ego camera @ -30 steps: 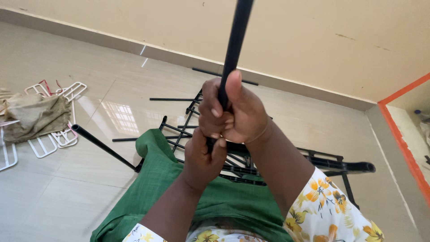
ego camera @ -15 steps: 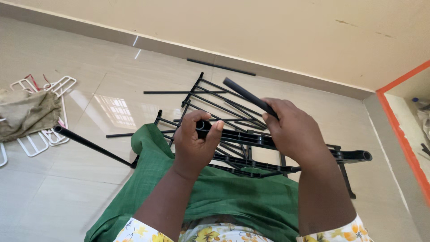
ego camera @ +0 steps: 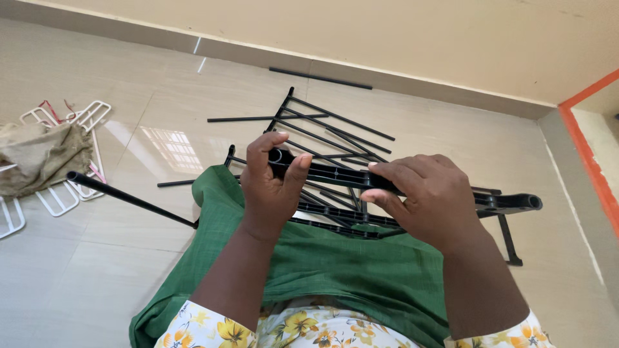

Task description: The person assembles a black metal rack by inserting rods into a frame and connecting crossbars. They sit on the floor, pick up rods from the surrounding area, and fit them into the frame to build the structure.

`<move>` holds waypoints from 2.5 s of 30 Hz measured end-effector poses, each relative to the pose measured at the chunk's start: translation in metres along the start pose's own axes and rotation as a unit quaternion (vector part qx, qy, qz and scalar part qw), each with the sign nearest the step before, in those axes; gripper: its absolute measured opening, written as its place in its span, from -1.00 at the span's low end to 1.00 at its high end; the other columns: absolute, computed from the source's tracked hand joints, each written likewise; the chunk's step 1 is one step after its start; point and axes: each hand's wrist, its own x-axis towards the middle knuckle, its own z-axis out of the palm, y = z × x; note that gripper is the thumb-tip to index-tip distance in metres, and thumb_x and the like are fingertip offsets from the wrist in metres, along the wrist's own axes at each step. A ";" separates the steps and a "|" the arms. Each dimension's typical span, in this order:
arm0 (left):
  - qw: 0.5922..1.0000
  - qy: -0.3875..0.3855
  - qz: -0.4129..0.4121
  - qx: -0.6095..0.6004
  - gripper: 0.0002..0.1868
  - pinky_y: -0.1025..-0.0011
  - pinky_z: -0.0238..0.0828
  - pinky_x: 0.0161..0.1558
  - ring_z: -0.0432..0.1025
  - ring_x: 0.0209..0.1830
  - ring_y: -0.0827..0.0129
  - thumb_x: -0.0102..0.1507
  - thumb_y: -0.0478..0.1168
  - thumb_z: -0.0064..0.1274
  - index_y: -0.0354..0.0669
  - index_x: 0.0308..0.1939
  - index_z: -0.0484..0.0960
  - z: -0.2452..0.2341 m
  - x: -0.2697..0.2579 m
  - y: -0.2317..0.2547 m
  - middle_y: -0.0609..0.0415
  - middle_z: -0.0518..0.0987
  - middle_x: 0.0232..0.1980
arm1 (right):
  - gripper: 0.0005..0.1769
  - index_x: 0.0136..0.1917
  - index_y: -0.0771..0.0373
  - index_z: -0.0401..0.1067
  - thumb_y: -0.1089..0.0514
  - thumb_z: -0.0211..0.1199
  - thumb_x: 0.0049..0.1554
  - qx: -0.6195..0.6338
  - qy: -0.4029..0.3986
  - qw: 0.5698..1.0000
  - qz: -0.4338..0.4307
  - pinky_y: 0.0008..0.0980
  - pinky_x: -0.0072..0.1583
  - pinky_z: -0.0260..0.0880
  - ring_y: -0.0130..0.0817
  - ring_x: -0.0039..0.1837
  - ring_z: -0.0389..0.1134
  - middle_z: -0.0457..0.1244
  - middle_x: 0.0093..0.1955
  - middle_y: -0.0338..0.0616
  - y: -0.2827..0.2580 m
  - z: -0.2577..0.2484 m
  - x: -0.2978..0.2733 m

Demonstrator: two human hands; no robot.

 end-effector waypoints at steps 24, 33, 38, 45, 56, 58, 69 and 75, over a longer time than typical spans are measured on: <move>0.973 -0.071 -0.115 -0.188 -0.30 0.46 0.43 0.12 0.46 0.10 0.46 0.29 0.16 0.27 -0.20 0.31 0.42 -0.004 -0.052 -0.084 0.13 0.55 0.12 | -0.74 0.09 0.03 0.57 0.13 0.58 0.17 -0.049 0.141 0.988 0.049 0.04 0.63 -0.20 -0.19 0.39 0.33 0.40 0.02 -0.28 0.050 -0.047 -0.006; 0.949 -0.155 -0.276 -0.018 -0.71 0.49 0.19 -0.39 0.23 -0.42 0.58 0.37 -0.03 0.14 -0.21 -0.08 0.64 -0.012 -0.083 -0.142 0.24 0.42 -0.41 | -0.70 0.23 0.08 0.49 0.13 0.50 0.28 0.004 0.187 0.979 0.081 0.20 0.69 -0.29 -0.22 0.59 0.20 0.34 0.26 -0.24 0.087 -0.043 0.002; 0.949 -0.074 -0.298 -0.075 -0.79 0.51 0.02 -0.48 0.09 -0.48 0.64 0.38 -0.10 0.12 -0.18 -0.08 0.59 -0.002 -0.087 -0.151 0.32 0.28 -0.45 | -0.35 0.61 0.18 0.18 0.16 0.36 0.35 -0.027 0.261 0.959 0.105 0.17 0.70 -0.28 0.04 0.76 -0.34 -0.05 0.73 -0.05 0.085 0.008 -0.019; 0.949 -0.042 -0.295 -0.105 -0.73 0.56 0.13 -0.37 0.18 -0.38 0.67 0.39 -0.06 0.10 -0.22 -0.06 0.59 0.005 -0.059 -0.121 0.37 0.42 -0.35 | -0.34 0.58 0.19 0.18 0.09 0.31 0.29 0.019 0.164 0.973 0.164 0.17 0.71 -0.19 0.10 0.78 -0.26 -0.10 0.72 0.00 0.083 0.105 -0.066; 0.940 0.004 -0.309 -0.147 -0.59 0.56 0.24 -0.24 0.21 -0.30 0.62 0.32 0.09 0.17 -0.19 -0.03 0.60 0.048 0.055 -0.113 0.31 0.44 -0.26 | 0.00 0.66 0.24 -0.10 0.17 0.39 0.11 0.221 0.171 0.812 0.512 -0.09 0.60 -0.05 0.03 0.69 -0.18 -0.20 0.66 0.14 0.178 0.214 -0.083; 0.933 0.023 -0.322 -0.159 -0.56 0.57 0.24 -0.26 0.24 -0.31 0.63 0.30 0.11 0.18 -0.19 -0.03 0.59 0.047 0.050 -0.124 0.31 0.47 -0.25 | 0.08 0.64 0.20 -0.17 0.19 0.38 0.02 0.240 0.157 0.739 0.610 -0.17 0.52 0.11 -0.02 0.63 -0.15 -0.29 0.63 0.10 0.187 0.232 -0.101; 0.893 0.016 -0.433 -0.124 -0.52 0.58 -0.01 -0.52 0.10 -0.57 0.68 0.27 0.14 0.17 -0.18 0.02 0.65 0.030 0.046 -0.159 0.38 0.29 -0.50 | 0.00 0.64 0.08 -0.11 0.03 0.37 0.10 0.422 -0.066 0.394 0.814 0.37 0.55 -0.10 0.15 0.70 -0.20 -0.15 0.69 0.18 0.195 0.331 -0.213; 0.872 0.092 -0.470 -0.104 -0.53 0.55 0.00 -0.55 0.10 -0.60 0.60 0.29 0.06 0.17 -0.25 0.06 0.62 0.012 0.061 -0.170 0.28 0.30 -0.52 | -0.54 0.15 0.17 0.34 -0.11 0.38 0.13 0.380 -0.138 0.415 0.815 0.30 0.36 0.15 -0.01 0.42 0.07 0.12 0.36 0.04 0.195 0.355 -0.237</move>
